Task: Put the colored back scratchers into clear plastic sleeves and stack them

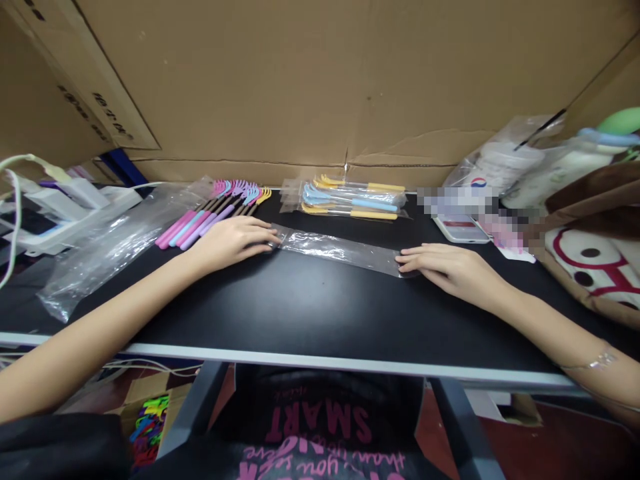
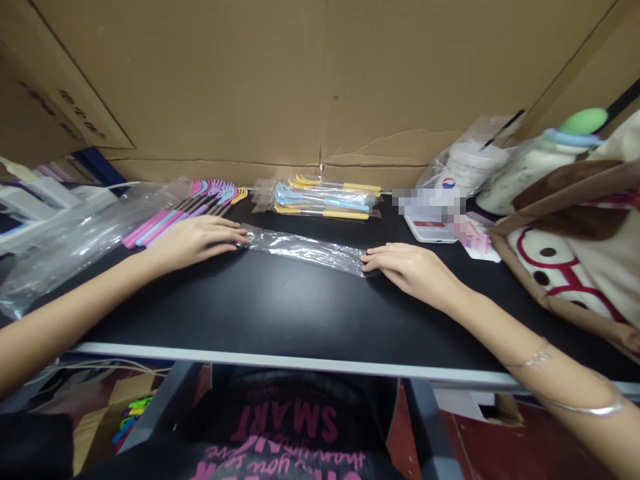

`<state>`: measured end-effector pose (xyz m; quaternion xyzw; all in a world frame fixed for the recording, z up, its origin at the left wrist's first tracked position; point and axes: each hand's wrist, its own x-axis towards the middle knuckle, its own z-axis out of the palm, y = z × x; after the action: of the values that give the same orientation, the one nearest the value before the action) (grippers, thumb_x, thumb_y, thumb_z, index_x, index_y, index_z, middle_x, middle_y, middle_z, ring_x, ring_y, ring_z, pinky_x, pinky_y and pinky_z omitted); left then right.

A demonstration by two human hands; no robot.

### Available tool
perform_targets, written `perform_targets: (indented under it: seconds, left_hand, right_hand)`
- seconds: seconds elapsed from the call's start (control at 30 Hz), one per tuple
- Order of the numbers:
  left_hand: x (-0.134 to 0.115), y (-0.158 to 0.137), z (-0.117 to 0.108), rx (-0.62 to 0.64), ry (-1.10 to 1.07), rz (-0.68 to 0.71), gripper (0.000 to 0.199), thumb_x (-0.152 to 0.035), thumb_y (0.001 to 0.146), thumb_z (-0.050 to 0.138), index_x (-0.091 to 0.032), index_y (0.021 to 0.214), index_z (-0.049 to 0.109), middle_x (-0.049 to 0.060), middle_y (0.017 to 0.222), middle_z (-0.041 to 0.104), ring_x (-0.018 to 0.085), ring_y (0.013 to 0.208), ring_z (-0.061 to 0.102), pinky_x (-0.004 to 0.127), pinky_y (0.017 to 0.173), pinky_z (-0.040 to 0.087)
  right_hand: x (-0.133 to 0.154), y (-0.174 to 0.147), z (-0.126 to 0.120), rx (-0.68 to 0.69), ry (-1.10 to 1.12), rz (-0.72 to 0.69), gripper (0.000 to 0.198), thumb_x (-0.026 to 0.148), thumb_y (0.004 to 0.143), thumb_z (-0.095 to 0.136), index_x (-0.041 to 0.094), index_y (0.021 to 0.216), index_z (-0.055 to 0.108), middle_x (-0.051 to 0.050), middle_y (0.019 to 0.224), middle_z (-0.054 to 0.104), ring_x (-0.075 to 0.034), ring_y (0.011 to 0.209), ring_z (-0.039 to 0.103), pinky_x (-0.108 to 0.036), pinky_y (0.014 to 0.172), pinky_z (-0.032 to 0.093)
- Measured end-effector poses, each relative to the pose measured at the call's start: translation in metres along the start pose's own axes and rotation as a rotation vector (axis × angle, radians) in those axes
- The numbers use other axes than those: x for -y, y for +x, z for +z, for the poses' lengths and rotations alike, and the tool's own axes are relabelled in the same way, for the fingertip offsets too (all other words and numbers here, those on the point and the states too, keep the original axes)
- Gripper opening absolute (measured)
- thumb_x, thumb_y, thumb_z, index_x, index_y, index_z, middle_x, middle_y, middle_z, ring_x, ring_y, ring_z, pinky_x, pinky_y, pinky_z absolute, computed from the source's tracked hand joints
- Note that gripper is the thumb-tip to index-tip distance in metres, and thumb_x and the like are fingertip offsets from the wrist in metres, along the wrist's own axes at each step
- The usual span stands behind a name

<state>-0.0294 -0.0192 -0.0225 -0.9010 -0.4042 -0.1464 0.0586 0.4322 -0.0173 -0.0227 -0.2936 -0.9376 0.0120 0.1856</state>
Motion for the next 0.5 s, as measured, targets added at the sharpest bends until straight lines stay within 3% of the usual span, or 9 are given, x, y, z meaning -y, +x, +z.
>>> perform_targets:
  seconds: [0.13, 0.2, 0.33, 0.5]
  left_hand:
    - [0.027, -0.008, -0.018, -0.141, 0.215, -0.288, 0.045, -0.056, 0.099, 0.045, -0.026, 0.103, 0.078, 0.008, 0.097, 0.074, 0.026, 0.097, 0.065, 0.033, 0.076, 0.049]
    - [0.038, -0.013, -0.027, -0.131, 0.319, -0.365, 0.047, -0.060, 0.097, 0.048, -0.024, 0.095, 0.077, 0.007, 0.089, 0.070, 0.027, 0.095, 0.061, 0.031, 0.071, 0.043]
    - [0.049, -0.018, -0.033, -0.026, 0.433, -0.425, 0.059, -0.070, 0.095, 0.047, -0.021, 0.090, 0.078, 0.007, 0.088, 0.061, 0.028, 0.098, 0.055, 0.032, 0.076, 0.040]
    - [0.057, -0.020, -0.024, -0.041, 0.391, -0.413, 0.057, -0.071, 0.093, 0.050, -0.022, 0.085, 0.079, 0.005, 0.086, 0.062, 0.027, 0.097, 0.054, 0.034, 0.079, 0.041]
  right_hand:
    - [0.002, 0.003, -0.001, 0.020, -0.017, 0.020, 0.030, 0.024, 0.097, 0.049, 0.031, 0.097, 0.078, 0.001, 0.111, 0.081, -0.023, 0.109, 0.075, -0.044, 0.103, 0.056]
    - [0.003, 0.004, -0.002, 0.017, -0.031, 0.014, 0.030, 0.025, 0.097, 0.048, 0.031, 0.096, 0.078, 0.001, 0.110, 0.081, -0.023, 0.107, 0.076, -0.045, 0.103, 0.056]
    - [0.005, 0.005, -0.002, 0.009, -0.035, 0.009, 0.030, 0.026, 0.097, 0.048, 0.030, 0.096, 0.078, 0.000, 0.109, 0.081, -0.023, 0.105, 0.076, -0.045, 0.100, 0.057]
    - [0.006, 0.005, -0.001, -0.008, -0.062, 0.023, 0.028, 0.026, 0.097, 0.050, 0.031, 0.096, 0.078, 0.002, 0.108, 0.081, -0.022, 0.103, 0.077, -0.040, 0.096, 0.059]
